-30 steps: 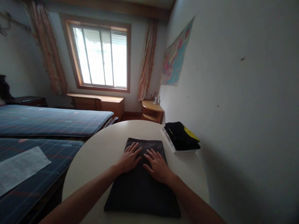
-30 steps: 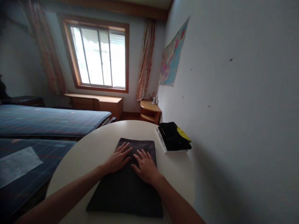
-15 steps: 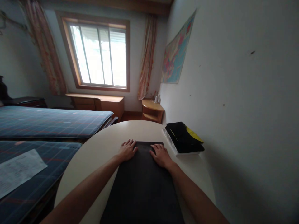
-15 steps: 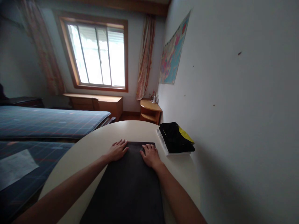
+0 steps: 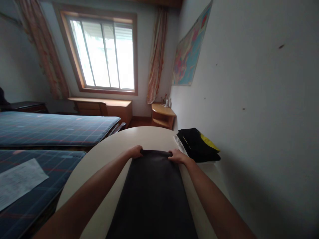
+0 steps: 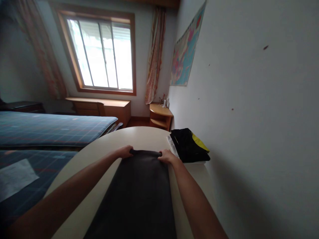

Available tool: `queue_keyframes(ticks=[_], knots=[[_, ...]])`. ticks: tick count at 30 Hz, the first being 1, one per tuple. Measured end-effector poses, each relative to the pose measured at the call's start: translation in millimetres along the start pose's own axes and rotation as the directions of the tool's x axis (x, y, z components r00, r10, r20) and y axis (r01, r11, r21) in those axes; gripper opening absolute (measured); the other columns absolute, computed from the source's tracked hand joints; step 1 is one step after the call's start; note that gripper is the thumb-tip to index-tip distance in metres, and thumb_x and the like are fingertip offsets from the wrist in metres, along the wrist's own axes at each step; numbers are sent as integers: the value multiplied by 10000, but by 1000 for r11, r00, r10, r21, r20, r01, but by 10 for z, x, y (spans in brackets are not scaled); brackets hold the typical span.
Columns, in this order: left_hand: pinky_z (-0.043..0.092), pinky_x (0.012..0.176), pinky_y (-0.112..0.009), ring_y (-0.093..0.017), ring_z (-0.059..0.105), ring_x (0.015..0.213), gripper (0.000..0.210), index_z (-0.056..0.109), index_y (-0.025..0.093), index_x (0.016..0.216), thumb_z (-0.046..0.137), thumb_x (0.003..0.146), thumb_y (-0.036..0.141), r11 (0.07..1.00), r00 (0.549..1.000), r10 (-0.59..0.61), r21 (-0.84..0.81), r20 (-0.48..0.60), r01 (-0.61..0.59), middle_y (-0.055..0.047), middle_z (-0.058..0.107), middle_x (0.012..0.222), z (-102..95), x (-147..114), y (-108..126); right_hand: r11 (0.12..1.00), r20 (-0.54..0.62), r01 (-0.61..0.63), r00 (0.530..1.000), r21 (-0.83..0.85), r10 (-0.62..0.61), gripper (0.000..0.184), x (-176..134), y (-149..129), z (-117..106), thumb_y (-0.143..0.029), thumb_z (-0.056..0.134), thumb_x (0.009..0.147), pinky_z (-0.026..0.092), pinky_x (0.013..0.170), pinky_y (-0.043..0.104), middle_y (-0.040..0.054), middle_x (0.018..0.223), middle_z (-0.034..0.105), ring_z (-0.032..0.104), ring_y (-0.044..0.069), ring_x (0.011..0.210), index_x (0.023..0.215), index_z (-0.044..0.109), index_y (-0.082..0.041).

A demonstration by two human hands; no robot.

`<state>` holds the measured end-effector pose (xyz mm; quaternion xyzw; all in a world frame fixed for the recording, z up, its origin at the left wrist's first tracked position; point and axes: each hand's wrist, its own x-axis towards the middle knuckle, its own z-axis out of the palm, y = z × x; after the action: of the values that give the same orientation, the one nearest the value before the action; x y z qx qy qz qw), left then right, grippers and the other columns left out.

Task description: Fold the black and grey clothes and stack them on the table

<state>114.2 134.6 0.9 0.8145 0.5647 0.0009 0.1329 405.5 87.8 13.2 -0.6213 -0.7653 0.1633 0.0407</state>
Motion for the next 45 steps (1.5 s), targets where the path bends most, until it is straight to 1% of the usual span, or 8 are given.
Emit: queue_keyframes(ticks=[4, 8, 14, 19, 23, 28, 39, 45], knots=[[510, 742, -272, -237, 679, 899, 293, 719, 196, 967, 723, 694, 302, 1000, 1000, -6, -2, 12, 6, -57, 740, 964, -75, -13, 47, 999, 63, -52, 997, -5, 52, 281, 78, -19, -101, -257, 693, 718, 476, 692, 259, 101, 938, 743, 682, 234, 869, 963, 746, -130], [510, 776, -281, -232, 673, 921, 290, 709, 218, 965, 730, 687, 295, 1000, 999, -6, -25, -45, 5, -44, 732, 987, -160, -75, 69, 999, 28, -53, 998, 11, 52, 248, 95, -10, -142, -168, 710, 688, 473, 655, 249, 71, 881, 738, 678, 209, 799, 935, 729, -151], [490, 882, -356, -262, 627, 1063, 284, 636, 240, 1102, 606, 825, 297, 995, 945, -49, -102, -322, 17, -68, 688, 1110, -457, -149, 137, 998, -268, 14, 963, 58, 2, 343, 84, -19, -391, -152, 577, 856, 470, 895, 316, 124, 1155, 681, 634, 233, 1049, 1196, 619, -160], [499, 867, -325, -230, 644, 973, 254, 637, 200, 1049, 627, 799, 248, 976, 904, 27, -183, -427, -115, -55, 696, 1011, -759, -281, 183, 988, -416, 144, 903, 57, -108, 285, -29, -61, -648, -134, 568, 866, 416, 1000, 313, 102, 1194, 662, 597, 219, 1124, 1133, 661, -169], [531, 674, -276, -175, 658, 736, 246, 629, 189, 1019, 634, 789, 276, 946, 903, 77, -256, -423, -200, -14, 684, 875, -867, -480, 191, 962, -464, 265, 862, 66, -206, 245, -225, -53, -772, -125, 626, 814, 447, 958, 314, 83, 1096, 698, 628, 219, 1048, 1046, 694, -163], [496, 540, -234, -150, 642, 615, 261, 617, 178, 1014, 633, 788, 308, 925, 913, 110, -296, -392, -238, 16, 655, 752, -876, -684, 216, 926, -437, 352, 860, 137, -262, 224, -489, -91, -850, -145, 632, 818, 485, 890, 307, 58, 1010, 732, 667, 204, 943, 1031, 699, -171], [458, 890, -363, -257, 655, 966, 250, 673, 240, 979, 607, 739, 260, 997, 903, 60, -12, -425, -72, -49, 723, 978, -842, -850, 428, 903, -458, 358, 861, 238, -221, 274, -524, -165, -708, -129, 585, 789, 505, 847, 292, 64, 984, 735, 670, 190, 901, 1039, 693, -156], [388, 986, -420, -288, 645, 1006, 299, 674, 261, 1012, 654, 744, 392, 985, 925, 152, 134, -349, -111, -58, 730, 963, -841, -878, 584, 905, -438, 341, 875, 254, -206, 284, -528, -188, -699, -120, 575, 759, 500, 857, 296, 71, 984, 735, 666, 197, 901, 1010, 706, -147]])
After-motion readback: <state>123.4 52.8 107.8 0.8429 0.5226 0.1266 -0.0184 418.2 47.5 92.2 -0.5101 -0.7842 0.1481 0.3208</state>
